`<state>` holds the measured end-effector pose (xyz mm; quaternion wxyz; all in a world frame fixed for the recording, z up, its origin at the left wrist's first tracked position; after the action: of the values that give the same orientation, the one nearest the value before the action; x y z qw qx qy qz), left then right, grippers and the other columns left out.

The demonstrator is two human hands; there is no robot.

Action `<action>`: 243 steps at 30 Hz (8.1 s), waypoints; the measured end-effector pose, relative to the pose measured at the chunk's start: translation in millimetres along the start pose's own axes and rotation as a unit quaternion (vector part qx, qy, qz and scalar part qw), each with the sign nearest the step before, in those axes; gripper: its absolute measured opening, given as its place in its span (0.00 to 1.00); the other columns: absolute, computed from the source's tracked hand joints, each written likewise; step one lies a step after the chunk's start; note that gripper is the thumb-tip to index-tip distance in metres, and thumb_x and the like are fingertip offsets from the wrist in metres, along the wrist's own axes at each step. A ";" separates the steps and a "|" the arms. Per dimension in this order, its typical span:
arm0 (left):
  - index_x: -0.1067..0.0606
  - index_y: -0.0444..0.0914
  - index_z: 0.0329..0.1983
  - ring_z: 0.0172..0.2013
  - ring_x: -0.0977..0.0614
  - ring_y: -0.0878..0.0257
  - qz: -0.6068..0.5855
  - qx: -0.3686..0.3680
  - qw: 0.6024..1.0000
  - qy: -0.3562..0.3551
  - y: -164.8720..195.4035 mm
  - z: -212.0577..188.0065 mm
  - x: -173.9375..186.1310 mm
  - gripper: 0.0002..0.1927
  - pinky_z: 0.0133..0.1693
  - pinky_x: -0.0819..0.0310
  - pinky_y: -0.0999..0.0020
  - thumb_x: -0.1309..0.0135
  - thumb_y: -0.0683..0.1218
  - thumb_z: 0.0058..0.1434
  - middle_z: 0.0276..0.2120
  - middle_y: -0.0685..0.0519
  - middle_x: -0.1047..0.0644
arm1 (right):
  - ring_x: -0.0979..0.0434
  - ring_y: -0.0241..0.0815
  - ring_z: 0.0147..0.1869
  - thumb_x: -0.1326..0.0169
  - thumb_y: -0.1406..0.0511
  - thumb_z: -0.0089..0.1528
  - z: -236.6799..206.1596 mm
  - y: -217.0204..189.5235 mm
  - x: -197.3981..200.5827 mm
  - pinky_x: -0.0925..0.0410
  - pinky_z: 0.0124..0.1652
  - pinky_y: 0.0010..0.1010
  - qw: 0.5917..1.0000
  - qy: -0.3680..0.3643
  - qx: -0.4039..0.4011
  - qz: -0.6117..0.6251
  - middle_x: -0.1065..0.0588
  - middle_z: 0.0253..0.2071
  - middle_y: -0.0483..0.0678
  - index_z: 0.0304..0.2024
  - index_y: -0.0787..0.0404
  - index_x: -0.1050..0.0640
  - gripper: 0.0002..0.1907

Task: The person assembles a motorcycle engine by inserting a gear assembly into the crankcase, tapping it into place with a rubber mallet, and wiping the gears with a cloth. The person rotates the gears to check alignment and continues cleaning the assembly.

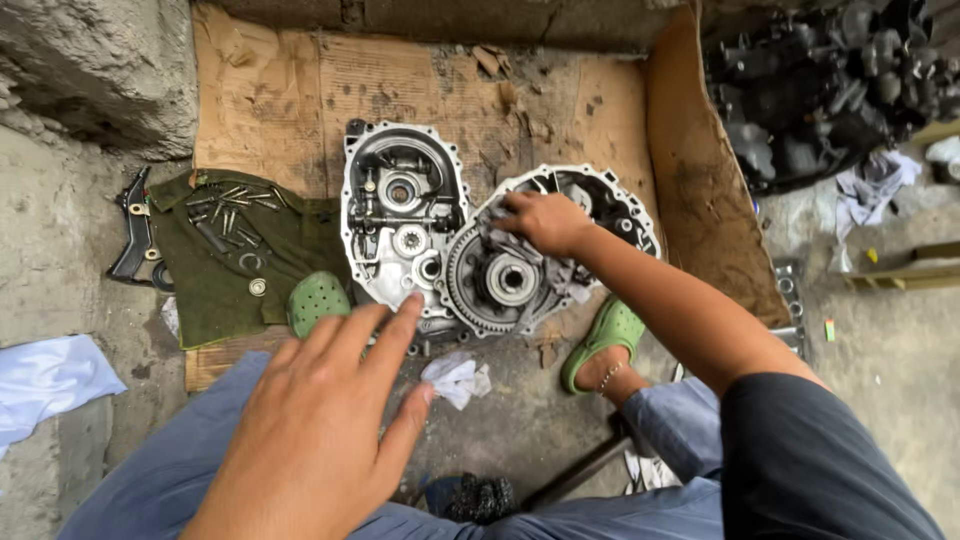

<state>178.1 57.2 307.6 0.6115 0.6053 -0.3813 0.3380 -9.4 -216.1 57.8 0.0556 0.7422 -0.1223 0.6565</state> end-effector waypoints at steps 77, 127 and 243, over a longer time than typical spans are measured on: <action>0.34 0.38 0.69 0.53 0.24 0.41 -0.025 0.027 0.994 -0.100 5.4 -35.3 -35.5 0.36 0.50 0.32 0.47 0.46 0.56 0.57 0.51 0.42 0.24 | 0.22 0.51 0.54 0.42 0.67 0.62 -87.7 -56.6 -57.2 0.30 0.55 0.34 0.826 0.360 -0.289 0.324 0.23 0.49 0.59 0.54 0.67 0.26 0.19; 0.28 0.40 0.59 0.53 0.23 0.48 -0.003 0.116 0.993 0.039 -8.2 110.6 -259.8 0.44 0.49 0.26 0.53 0.27 0.61 0.39 0.52 0.47 0.26 | 0.19 0.54 0.50 0.40 0.63 0.60 -136.3 -115.5 -52.9 0.29 0.50 0.37 0.637 0.471 -0.466 0.393 0.20 0.45 0.57 0.48 0.60 0.23 0.15; 0.26 0.32 0.59 0.51 0.24 0.44 -0.005 0.022 0.998 0.056 4.4 127.1 -273.8 0.44 0.50 0.28 0.52 0.25 0.56 0.40 0.48 0.43 0.26 | 0.20 0.57 0.49 0.34 0.58 0.56 -119.9 -49.4 -19.3 0.28 0.48 0.40 0.765 0.360 -0.361 0.393 0.21 0.45 0.54 0.44 0.58 0.18 0.17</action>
<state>35.3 -56.3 67.0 0.6200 0.6007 -0.3358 0.3769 -114.1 -137.2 58.4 0.0962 0.2631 -0.6023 0.7475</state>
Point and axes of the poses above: each hand's wrist, its own z-axis towards the middle knuckle, its own x-axis out of the back of the hand, y = z × x, the point moved 4 cm from there along z, towards the middle knuckle
